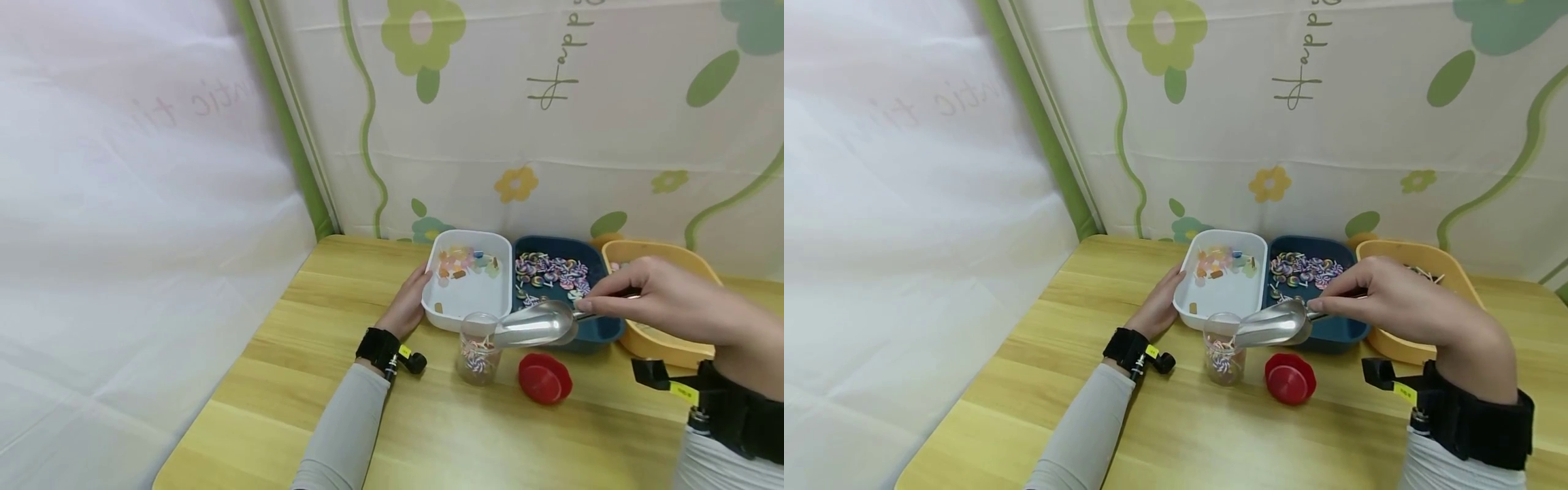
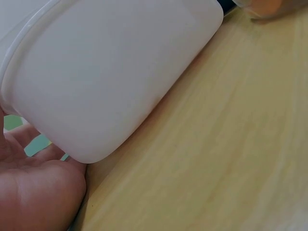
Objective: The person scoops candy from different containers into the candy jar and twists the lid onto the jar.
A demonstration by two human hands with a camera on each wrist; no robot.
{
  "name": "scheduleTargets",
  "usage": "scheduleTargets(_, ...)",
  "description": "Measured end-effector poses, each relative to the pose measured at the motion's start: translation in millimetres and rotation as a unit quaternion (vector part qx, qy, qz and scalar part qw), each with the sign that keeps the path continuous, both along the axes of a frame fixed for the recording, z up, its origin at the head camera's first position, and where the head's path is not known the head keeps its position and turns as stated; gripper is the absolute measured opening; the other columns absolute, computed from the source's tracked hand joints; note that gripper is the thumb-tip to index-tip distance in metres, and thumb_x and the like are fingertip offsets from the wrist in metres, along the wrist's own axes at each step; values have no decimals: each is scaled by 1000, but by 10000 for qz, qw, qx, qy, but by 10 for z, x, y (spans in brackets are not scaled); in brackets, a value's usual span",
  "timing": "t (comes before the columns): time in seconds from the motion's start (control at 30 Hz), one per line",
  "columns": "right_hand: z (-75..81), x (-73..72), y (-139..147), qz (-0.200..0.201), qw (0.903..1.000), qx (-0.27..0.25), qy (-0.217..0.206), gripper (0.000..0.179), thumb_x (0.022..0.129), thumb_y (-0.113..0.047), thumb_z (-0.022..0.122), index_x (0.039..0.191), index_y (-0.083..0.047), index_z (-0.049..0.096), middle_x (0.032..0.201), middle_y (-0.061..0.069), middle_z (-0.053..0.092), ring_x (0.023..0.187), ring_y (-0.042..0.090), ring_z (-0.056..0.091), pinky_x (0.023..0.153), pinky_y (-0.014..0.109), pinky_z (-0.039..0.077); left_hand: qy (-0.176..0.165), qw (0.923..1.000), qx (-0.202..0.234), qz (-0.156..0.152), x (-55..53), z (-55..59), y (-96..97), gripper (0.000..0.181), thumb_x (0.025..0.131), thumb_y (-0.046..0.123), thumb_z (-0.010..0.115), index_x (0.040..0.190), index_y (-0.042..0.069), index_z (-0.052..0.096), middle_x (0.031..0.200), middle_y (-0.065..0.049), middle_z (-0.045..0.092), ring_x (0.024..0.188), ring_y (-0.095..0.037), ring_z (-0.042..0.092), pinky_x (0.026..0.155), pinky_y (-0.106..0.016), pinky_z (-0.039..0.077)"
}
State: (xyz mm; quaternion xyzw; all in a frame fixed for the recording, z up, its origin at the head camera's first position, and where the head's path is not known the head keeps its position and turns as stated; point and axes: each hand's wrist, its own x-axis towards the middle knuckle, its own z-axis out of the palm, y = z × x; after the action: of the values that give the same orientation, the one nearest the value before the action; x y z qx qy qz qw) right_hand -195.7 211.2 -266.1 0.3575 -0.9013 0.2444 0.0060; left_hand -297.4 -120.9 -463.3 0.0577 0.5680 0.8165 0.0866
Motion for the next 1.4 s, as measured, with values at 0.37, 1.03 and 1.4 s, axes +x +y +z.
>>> scheduleTargets(0.37, -14, 13, 136, -210, 9997, -71, 38, 16, 86, -19, 68, 84, -35, 72, 67, -12, 60, 56, 9, 45, 45, 23, 36, -64, 10000, -51, -35, 31, -6, -10, 50, 103, 30, 37, 149, 19, 23, 152, -5, 22, 134, -22, 24, 111, -39, 23)
scheduleTargets(1.03, -146, -163, 690, -1952, 9789, 575, 211, 24, 91, -30, 62, 90, -8, 73, 67, -1, 61, 54, 12, 46, 45, 28, 38, -45, 10000, -47, 24, 27, 14, 7, 46, 103, 30, 37, 147, 23, 28, 152, -4, 23, 133, -22, 25, 111, -40, 23)
scheduleTargets(1.4, -355, -464, 636, -1573, 9813, 1035, -407, 27, 97, -19, 51, 80, -9, 70, 57, -1, 40, 48, 16, 35, 44, 29, 31, -35, 10000, 35, 0, 14, 6, -7, 47, 103, 30, 37, 148, 20, 27, 151, -5, 24, 133, -23, 25, 110, -41, 24)
